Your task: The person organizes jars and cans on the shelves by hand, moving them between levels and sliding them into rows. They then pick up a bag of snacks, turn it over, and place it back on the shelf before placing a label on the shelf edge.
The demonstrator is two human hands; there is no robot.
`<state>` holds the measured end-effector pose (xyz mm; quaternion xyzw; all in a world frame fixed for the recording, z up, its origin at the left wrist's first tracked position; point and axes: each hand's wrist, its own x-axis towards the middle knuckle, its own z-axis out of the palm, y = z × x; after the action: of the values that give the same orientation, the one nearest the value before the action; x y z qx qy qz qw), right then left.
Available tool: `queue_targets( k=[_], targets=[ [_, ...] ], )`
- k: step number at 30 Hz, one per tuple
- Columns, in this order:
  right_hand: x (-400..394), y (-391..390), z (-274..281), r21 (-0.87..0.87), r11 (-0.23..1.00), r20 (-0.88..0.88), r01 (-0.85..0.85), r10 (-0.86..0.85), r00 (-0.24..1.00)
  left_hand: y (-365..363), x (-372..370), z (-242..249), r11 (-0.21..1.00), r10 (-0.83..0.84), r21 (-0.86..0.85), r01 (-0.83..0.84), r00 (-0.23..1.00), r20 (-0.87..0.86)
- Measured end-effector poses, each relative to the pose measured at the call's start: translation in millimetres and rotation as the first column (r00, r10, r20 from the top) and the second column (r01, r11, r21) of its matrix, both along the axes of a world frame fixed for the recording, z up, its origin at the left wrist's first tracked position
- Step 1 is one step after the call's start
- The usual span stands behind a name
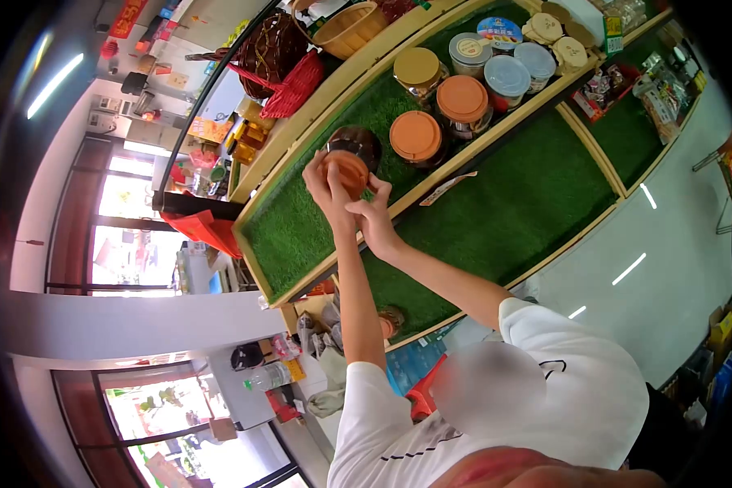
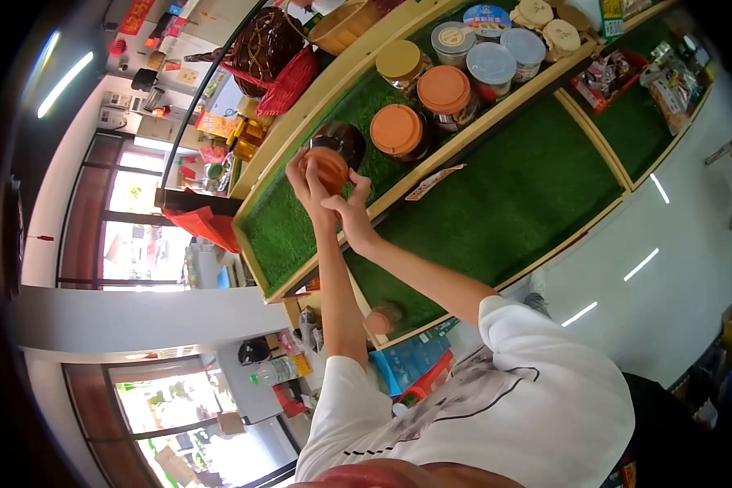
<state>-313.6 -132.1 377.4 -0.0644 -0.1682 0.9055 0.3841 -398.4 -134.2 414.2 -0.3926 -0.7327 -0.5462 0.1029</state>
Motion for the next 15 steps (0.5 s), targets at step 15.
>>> queue_targets(
  k=[15],
  targets=[
    [-53,44,16,0.036,0.999,-0.041,0.035,-0.033,0.999,113,-68,23,0.785,-0.423,-0.442,0.435,0.897,0.131]
  ],
)
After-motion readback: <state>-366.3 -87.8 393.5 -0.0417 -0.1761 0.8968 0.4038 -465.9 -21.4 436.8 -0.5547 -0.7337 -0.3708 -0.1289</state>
